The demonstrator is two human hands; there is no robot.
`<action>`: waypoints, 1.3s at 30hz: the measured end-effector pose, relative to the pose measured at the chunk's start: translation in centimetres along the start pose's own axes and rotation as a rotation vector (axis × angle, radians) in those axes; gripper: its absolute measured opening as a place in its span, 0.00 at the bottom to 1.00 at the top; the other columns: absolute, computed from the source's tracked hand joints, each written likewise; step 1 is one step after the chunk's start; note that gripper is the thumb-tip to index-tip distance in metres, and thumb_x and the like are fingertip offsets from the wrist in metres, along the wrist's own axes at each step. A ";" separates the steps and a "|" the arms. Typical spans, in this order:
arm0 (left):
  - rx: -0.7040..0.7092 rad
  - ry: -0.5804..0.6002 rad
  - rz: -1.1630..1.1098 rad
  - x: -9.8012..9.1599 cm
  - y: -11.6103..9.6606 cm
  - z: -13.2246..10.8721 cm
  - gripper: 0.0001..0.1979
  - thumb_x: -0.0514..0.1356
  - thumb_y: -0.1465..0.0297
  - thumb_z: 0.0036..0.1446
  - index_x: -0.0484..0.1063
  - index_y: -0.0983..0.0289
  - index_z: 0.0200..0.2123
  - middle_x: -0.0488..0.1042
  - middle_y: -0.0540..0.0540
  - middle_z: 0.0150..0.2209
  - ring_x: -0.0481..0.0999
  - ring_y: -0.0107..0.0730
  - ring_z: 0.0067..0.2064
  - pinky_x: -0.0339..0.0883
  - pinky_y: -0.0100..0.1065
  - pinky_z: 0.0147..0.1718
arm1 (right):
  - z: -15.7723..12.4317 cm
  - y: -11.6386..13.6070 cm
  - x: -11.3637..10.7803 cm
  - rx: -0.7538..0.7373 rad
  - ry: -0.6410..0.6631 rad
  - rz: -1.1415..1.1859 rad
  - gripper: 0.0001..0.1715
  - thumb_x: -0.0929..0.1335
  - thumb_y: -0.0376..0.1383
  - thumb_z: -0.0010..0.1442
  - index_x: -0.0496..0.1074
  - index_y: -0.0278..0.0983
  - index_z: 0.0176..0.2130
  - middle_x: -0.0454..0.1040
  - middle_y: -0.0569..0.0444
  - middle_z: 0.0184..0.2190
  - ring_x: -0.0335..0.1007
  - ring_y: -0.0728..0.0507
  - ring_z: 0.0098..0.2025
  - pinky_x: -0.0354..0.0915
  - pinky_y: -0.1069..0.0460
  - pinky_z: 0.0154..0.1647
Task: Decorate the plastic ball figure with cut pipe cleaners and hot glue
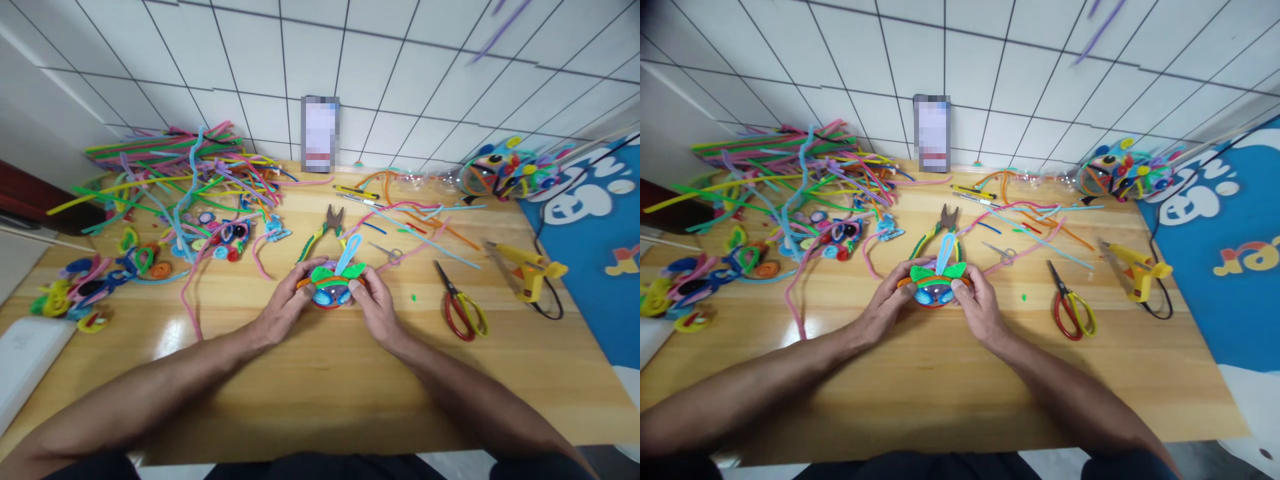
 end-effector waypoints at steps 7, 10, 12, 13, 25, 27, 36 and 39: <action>-0.053 -0.004 0.000 -0.2 0.6 -0.2 0.26 0.57 0.56 0.72 0.70 0.58 0.68 0.69 0.58 0.71 0.69 0.51 0.69 0.64 0.46 0.68 | 0.0 0.1 0.1 -0.005 0.002 0.021 0.23 0.71 0.57 0.67 0.72 0.42 0.44 0.75 0.57 0.34 0.70 0.48 0.29 0.70 0.52 0.31; -0.047 0.009 -0.003 -0.1 0.6 -0.2 0.26 0.58 0.56 0.72 0.69 0.58 0.68 0.68 0.58 0.71 0.69 0.50 0.70 0.64 0.45 0.68 | 0.1 0.2 0.0 -0.011 -0.003 0.026 0.22 0.71 0.57 0.67 0.72 0.41 0.43 0.75 0.57 0.34 0.70 0.48 0.29 0.70 0.52 0.31; -0.040 0.020 -0.014 0.1 0.6 -0.1 0.26 0.58 0.57 0.73 0.68 0.57 0.69 0.67 0.58 0.72 0.68 0.49 0.71 0.63 0.44 0.69 | 0.1 0.2 0.0 -0.015 -0.011 0.027 0.23 0.71 0.57 0.67 0.72 0.41 0.43 0.75 0.57 0.33 0.70 0.48 0.30 0.70 0.53 0.31; -0.038 0.024 -0.017 0.1 0.5 -0.1 0.25 0.58 0.57 0.73 0.68 0.57 0.69 0.67 0.57 0.72 0.67 0.48 0.71 0.62 0.44 0.70 | 0.1 0.2 -0.1 -0.015 -0.015 0.026 0.23 0.71 0.57 0.67 0.72 0.41 0.43 0.75 0.57 0.33 0.70 0.48 0.30 0.70 0.53 0.31; -0.028 0.005 0.000 0.1 0.7 -0.2 0.25 0.58 0.58 0.74 0.69 0.56 0.69 0.67 0.57 0.72 0.66 0.49 0.72 0.59 0.46 0.72 | 0.2 0.2 -0.3 0.004 -0.034 0.009 0.25 0.71 0.58 0.67 0.73 0.40 0.45 0.76 0.57 0.32 0.70 0.48 0.30 0.70 0.52 0.33; -0.029 0.012 -0.014 0.1 0.8 -0.1 0.25 0.58 0.58 0.73 0.68 0.56 0.69 0.68 0.58 0.71 0.66 0.50 0.72 0.60 0.47 0.72 | 0.3 0.1 -0.3 0.005 -0.027 0.014 0.25 0.71 0.58 0.66 0.73 0.40 0.45 0.76 0.57 0.33 0.70 0.48 0.30 0.70 0.53 0.32; -0.052 -0.009 -0.021 -0.2 1.2 -0.1 0.25 0.58 0.57 0.73 0.70 0.56 0.68 0.69 0.56 0.71 0.66 0.51 0.72 0.61 0.48 0.71 | 0.3 0.5 -0.3 -0.013 -0.037 0.004 0.23 0.71 0.57 0.67 0.73 0.40 0.42 0.73 0.58 0.30 0.70 0.47 0.29 0.70 0.52 0.32; -0.061 -0.008 -0.018 -0.2 1.2 -0.1 0.25 0.60 0.57 0.72 0.70 0.56 0.68 0.70 0.57 0.70 0.68 0.51 0.71 0.63 0.47 0.70 | 0.2 0.3 -0.3 -0.005 -0.034 0.019 0.23 0.72 0.56 0.65 0.72 0.41 0.42 0.74 0.58 0.32 0.69 0.48 0.30 0.69 0.53 0.31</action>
Point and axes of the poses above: each hand's wrist, its own z-axis towards the middle knuckle, its own x-axis out of the palm, y = z × x, the point moved 9 cm from there along z, towards the middle knuckle
